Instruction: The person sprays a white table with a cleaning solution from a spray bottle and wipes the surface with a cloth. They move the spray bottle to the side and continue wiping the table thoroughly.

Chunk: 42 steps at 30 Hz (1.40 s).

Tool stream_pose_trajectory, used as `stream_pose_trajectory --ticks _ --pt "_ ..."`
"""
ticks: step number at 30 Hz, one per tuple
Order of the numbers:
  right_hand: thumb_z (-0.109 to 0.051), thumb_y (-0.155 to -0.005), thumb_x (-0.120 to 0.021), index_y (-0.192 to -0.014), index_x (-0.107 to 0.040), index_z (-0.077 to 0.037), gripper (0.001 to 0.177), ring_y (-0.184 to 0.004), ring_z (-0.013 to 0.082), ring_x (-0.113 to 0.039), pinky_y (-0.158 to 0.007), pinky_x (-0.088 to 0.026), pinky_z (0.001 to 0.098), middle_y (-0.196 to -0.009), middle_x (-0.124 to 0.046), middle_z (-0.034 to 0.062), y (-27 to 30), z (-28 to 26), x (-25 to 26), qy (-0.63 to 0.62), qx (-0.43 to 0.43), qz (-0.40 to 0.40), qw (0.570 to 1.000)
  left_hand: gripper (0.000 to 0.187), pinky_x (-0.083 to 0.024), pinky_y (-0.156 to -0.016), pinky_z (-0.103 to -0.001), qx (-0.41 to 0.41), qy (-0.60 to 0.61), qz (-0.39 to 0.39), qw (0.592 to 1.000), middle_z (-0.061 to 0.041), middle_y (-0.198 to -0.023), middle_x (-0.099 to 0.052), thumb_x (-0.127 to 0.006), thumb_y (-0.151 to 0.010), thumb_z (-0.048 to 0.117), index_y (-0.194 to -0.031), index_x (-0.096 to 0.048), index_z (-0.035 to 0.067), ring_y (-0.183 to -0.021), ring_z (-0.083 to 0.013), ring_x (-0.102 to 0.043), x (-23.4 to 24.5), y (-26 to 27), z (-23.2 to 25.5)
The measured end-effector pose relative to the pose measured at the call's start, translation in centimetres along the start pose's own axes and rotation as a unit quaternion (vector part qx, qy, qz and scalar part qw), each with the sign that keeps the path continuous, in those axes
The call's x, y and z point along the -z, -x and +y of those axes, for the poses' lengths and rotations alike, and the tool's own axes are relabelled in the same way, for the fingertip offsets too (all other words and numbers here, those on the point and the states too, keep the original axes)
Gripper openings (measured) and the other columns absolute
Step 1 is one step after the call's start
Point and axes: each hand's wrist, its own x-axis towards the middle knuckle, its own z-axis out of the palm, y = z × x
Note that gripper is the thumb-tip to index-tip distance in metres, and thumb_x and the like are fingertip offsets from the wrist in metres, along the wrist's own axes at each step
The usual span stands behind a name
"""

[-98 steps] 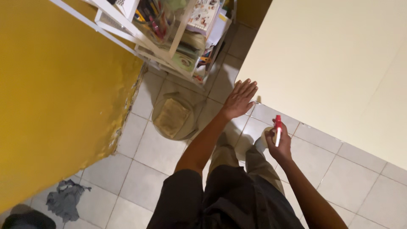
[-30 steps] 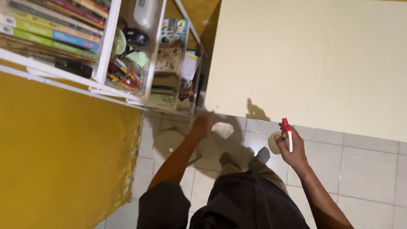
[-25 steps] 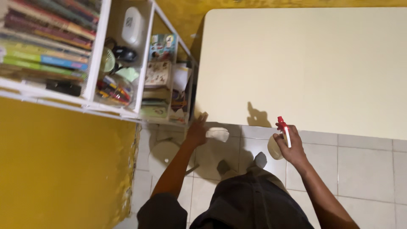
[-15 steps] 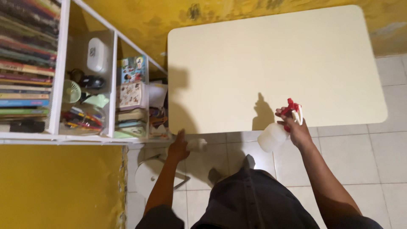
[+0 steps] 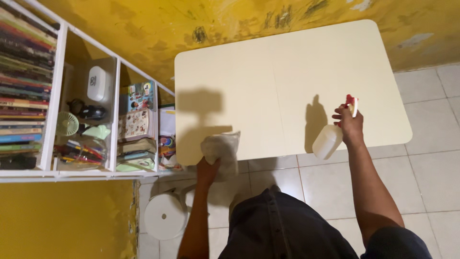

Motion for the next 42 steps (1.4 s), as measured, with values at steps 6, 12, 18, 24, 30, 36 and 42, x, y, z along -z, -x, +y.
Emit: stream_pose_trajectory --ticks 6,12,18,24,30,36,42 --pt "-0.02 -0.101 -0.061 -0.116 -0.061 0.007 0.031 -0.081 0.0233 -0.066 -0.069 -0.055 0.0363 -0.098 -0.07 0.0161 -2.2 1.3 2.9 -0.014 -0.018 0.065 0.998 0.074 -0.05 -0.1 -0.045 0.041 0.168 0.046 0.984 -0.026 -0.129 -0.066 -0.081 -0.081 0.037 -0.135 -0.056 -0.009 -0.117 -0.0362 -0.062 -3.4 -1.3 3.8" --pt "-0.028 -0.098 -0.06 -0.122 -0.062 -0.002 0.036 -0.089 0.0197 -0.07 -0.07 -0.054 0.0339 -0.108 -0.073 0.012 -0.7 0.3 1.0 0.038 0.009 -0.032 0.999 0.097 -0.035 -0.116 -0.039 0.057 0.243 0.06 0.967 -0.03 -0.157 -0.04 -0.075 -0.088 0.044 -0.153 -0.029 -0.011 -0.143 -0.0359 -0.043 -3.9 -4.4 5.1" --pt "-0.03 -0.095 -0.062 -0.12 -0.066 0.002 0.041 -0.09 0.021 -0.072 -0.073 -0.057 0.0369 -0.103 -0.075 0.0138 1.6 -0.9 -4.4 0.14 -0.034 -0.068 0.987 0.068 -0.046 -0.105 -0.045 -0.085 -0.057 -0.054 0.993 -0.035 -0.14 -0.046 -0.066 -0.1 0.029 -0.161 -0.046 0.007 -0.122 -0.0381 -0.055 -5.8 -9.8 -1.7" --pt "-0.03 -0.094 -0.063 -0.118 -0.067 0.001 0.039 -0.088 0.0222 -0.071 -0.074 -0.057 0.0381 -0.097 -0.074 0.0134 2.7 1.9 -3.5 0.167 -0.09 -0.01 0.982 0.065 -0.05 -0.071 -0.037 -0.078 0.003 -0.087 0.993 -0.016 -0.096 -0.066 -0.067 -0.089 0.018 -0.153 -0.06 0.009 -0.078 -0.0224 -0.059 -5.9 -12.9 0.0" --pt "-0.03 -0.095 -0.064 -0.118 -0.068 0.006 0.043 -0.086 0.0236 -0.068 -0.072 -0.055 0.0377 -0.099 -0.073 0.0151 2.4 6.6 5.7 0.116 -0.125 0.09 0.981 0.064 -0.032 -0.049 -0.031 0.28 0.396 -0.111 0.868 -0.011 -0.107 -0.069 -0.08 -0.084 0.038 -0.132 -0.063 -0.002 -0.07 -0.0163 -0.048 -7.3 -14.9 6.6" --pt "-0.029 -0.092 -0.067 -0.12 -0.067 0.0 0.041 -0.086 0.0228 -0.069 -0.07 -0.054 0.037 -0.099 -0.073 0.0161 4.2 7.1 7.0 0.154 -0.153 0.03 0.976 0.07 -0.049 -0.08 -0.041 0.275 0.475 -0.116 0.828 -0.011 -0.137 -0.061 -0.077 -0.083 0.03 -0.143 -0.052 0.003 -0.11 -0.0216 -0.062 -10.4 -16.7 4.9" --pt "-0.032 -0.09 -0.067 -0.12 -0.069 -0.004 0.042 -0.086 0.0173 -0.07 -0.07 -0.056 0.035 -0.098 -0.075 0.0088 4.6 3.5 -1.3 0.171 -0.122 -0.048 0.976 0.068 -0.025 -0.118 -0.059 0.316 0.478 -0.103 0.813 -0.011 -0.155 -0.047 -0.072 -0.086 0.026 -0.146 -0.048 0.004 -0.138 -0.0293 -0.044 -10.2 -17.6 4.0"
